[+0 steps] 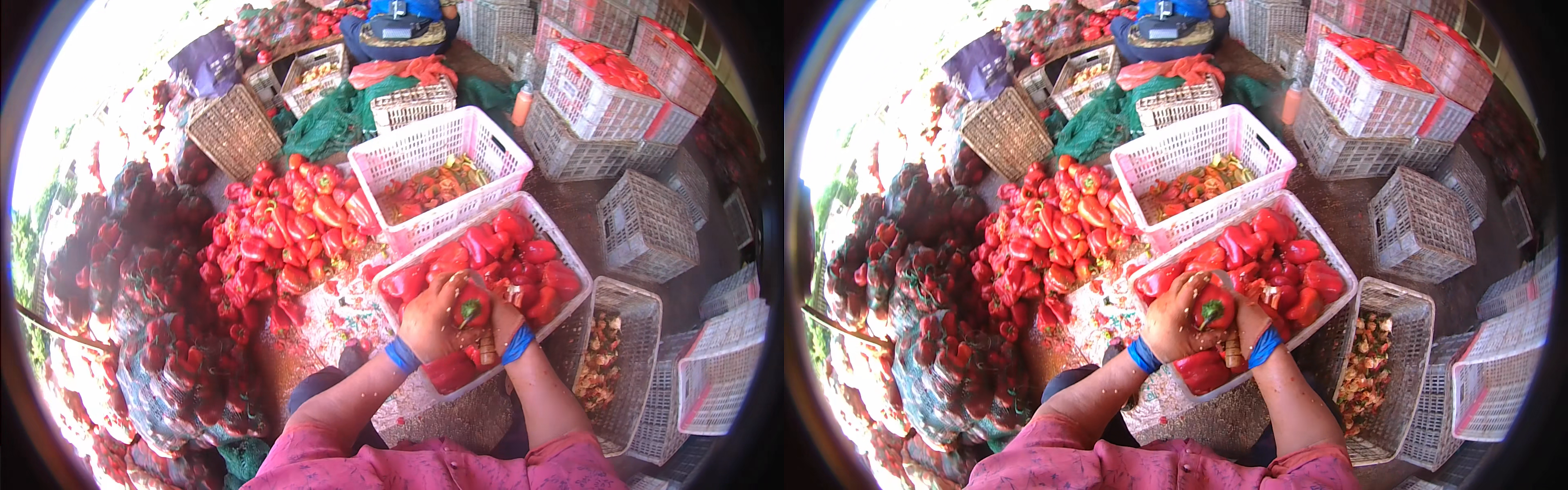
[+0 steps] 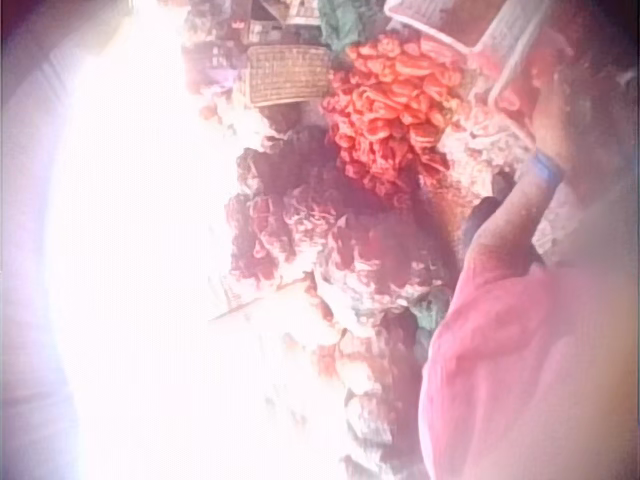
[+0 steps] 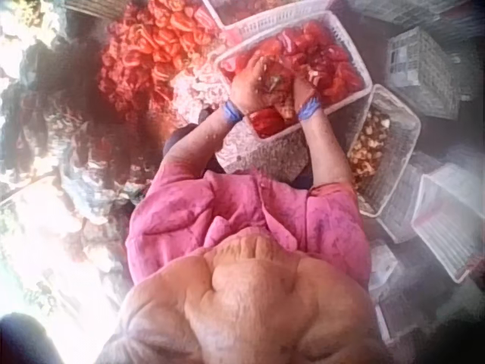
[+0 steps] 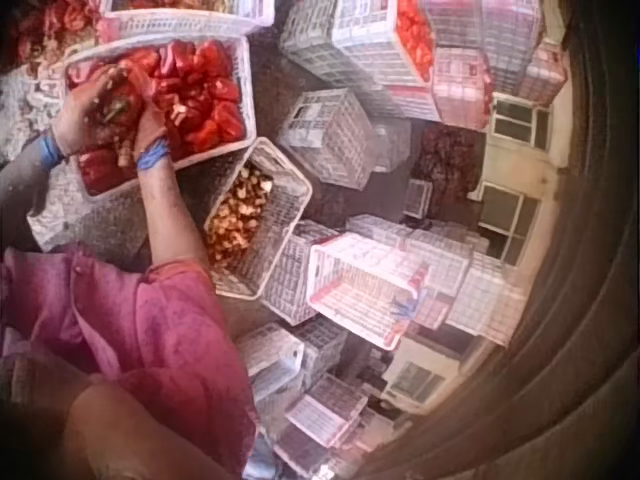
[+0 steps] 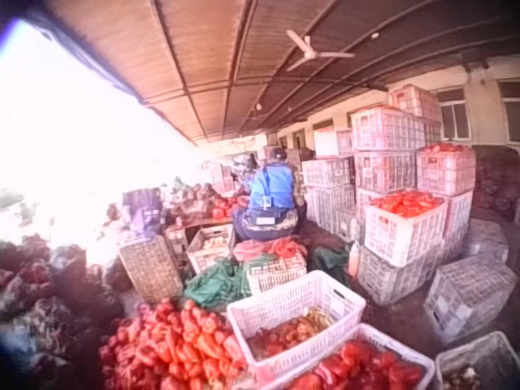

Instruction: The person sorts red peppers by cutting off the stems with a knife and placing the cleaned peppers into a plastic crate.

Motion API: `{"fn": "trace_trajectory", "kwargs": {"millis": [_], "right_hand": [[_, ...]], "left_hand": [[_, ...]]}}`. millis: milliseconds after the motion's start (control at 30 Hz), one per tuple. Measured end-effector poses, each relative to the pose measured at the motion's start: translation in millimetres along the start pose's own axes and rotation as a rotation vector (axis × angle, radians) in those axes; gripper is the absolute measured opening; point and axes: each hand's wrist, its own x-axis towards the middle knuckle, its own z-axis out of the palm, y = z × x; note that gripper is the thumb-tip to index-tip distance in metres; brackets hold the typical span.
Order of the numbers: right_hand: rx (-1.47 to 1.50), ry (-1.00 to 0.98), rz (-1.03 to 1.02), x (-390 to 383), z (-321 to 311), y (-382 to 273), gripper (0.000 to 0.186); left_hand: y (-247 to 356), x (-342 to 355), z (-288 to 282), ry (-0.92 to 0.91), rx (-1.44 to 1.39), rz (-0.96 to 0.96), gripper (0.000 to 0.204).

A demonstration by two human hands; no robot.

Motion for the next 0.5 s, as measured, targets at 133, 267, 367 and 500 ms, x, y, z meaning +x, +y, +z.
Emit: {"fn": "trace_trajectory", "kwargs": {"millis": [133,267,367,500], "right_hand": [[-0.061,0.05,0.075,-6,11,-18,0.033],[-0.003,0.114,0.118,-8,10,-20,0.035],[-0.367,0.15,-0.054,-7,4,-22,0.033],[-1.154,0.184,-0.775,13,-13,-6,0.035]], "left_hand": [[-3,7,-21,-0.196,0.116,0.001,0.095],[-12,9,-37,-0.35,0.121,-0.07,0.087],[-18,8,-39,-0.223,-0.075,0.023,0.081],[-16,3,-19,-0.148,-1.207,-0.499,0.095]]}}
